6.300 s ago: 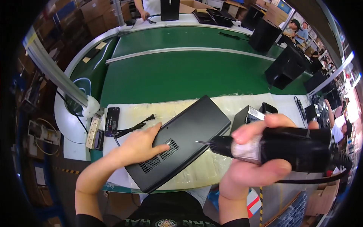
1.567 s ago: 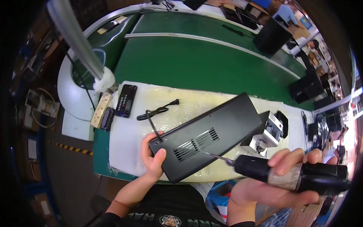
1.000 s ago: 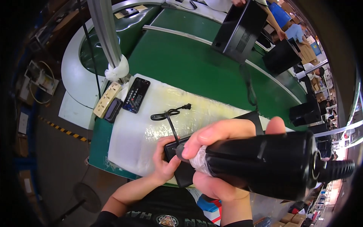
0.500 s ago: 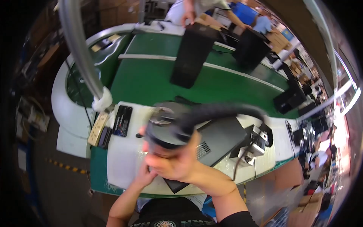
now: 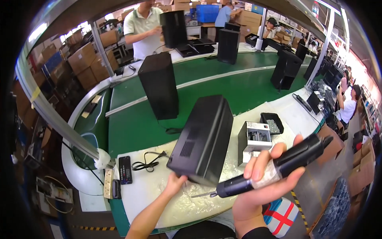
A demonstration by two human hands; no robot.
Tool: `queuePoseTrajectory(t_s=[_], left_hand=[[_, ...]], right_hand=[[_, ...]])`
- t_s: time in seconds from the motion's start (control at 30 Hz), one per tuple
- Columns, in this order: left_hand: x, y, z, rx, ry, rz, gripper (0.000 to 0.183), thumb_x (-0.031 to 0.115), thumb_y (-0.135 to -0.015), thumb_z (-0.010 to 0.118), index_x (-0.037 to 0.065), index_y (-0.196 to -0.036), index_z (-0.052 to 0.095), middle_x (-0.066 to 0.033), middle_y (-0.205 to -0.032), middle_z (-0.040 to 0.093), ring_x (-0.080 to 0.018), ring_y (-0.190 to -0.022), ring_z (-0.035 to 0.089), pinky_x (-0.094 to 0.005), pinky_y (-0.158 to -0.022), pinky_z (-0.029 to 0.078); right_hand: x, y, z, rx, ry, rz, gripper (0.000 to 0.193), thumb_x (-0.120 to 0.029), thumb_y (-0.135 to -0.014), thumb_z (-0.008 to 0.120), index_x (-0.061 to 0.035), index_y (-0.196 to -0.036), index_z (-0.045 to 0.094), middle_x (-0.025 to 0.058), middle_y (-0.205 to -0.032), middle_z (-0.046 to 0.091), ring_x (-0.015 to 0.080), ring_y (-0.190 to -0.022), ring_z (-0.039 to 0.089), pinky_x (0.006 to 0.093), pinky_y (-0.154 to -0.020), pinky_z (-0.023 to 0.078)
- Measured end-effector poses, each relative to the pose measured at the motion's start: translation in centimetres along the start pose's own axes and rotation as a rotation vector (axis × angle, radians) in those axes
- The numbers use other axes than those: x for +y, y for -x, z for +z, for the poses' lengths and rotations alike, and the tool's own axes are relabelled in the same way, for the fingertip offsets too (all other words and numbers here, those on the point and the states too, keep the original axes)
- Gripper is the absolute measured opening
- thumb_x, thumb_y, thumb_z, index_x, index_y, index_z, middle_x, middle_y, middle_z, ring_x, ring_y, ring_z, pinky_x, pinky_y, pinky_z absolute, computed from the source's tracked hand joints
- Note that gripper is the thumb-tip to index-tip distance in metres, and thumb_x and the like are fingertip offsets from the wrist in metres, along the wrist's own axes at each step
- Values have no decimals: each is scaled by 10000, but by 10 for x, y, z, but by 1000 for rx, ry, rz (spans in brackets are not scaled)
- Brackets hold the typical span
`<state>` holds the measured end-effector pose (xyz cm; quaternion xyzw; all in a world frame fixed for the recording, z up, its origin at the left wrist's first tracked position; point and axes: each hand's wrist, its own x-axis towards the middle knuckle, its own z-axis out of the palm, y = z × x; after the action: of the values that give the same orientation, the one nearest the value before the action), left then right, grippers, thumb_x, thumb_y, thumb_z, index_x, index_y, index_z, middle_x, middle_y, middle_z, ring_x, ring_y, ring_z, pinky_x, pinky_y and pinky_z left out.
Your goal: Assembling electronic component housings by using an electric screwdriver to drive screws.
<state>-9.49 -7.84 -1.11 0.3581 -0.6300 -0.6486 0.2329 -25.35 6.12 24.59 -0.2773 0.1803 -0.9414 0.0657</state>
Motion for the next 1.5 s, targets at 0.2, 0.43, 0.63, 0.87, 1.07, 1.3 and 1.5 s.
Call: queuePoseTrajectory(t_s=[0.2,0.43,0.63,0.87,1.07,1.3,1.5], left_hand=[[89,-100,59,29,592,15,704,532,-902,552,-24,-1313,422,-148,-1232,558,-298,-1039,611,-421,-762,559],[198,-188,92,26,780,-139,843,607,-898,474,-108,-1311,304,-256,-1308,452,-379,-1082,589,-476,-889,488],[259,-255,97,9,461,-217,900,723,-861,365,-84,-1244,479,-230,-1259,522,-348,-1011,592,-497,-891,476],[299,-315,65,-21,202,-317,809,686,-892,311,-63,-1112,525,-192,-1095,608,-303,-936,584,-495,-909,459],[335,-332,21,183,-504,88,636,552,-931,375,-36,-911,617,-179,-908,677,-229,-689,656,-404,-623,545],[326,-390,-228,832,-1160,50,634,528,-900,445,-22,-1167,613,-240,-1223,585,-336,-1225,510,-407,-1002,391],[302,-371,-233,821,-701,116,611,470,-935,420,-79,-1137,597,-260,-1201,586,-344,-1174,535,-402,-978,382]], right_hand=[[6,0,-51,-38,-15,8,576,-462,-991,347,-99,-1426,242,95,-928,516,142,-461,458,280,-359,427],[38,-30,-92,153,-124,15,546,-473,-993,310,-113,-1402,294,79,-931,513,126,-466,435,271,-378,422],[58,-52,-114,248,-69,26,530,-451,-1000,304,-101,-1399,293,82,-917,525,116,-480,435,254,-383,402],[77,-67,-127,282,-50,7,520,-402,-1006,311,-64,-1402,303,94,-947,539,112,-503,427,241,-397,403],[84,-77,-135,369,70,-5,522,-392,-1013,290,-41,-1399,296,99,-940,542,96,-489,432,220,-378,405],[87,-76,-126,355,58,46,529,-394,-1016,261,-47,-1415,280,98,-935,542,97,-471,447,220,-368,406],[91,-84,-137,354,120,62,512,-397,-1015,279,-74,-1411,300,93,-965,558,93,-481,456,223,-392,407]])
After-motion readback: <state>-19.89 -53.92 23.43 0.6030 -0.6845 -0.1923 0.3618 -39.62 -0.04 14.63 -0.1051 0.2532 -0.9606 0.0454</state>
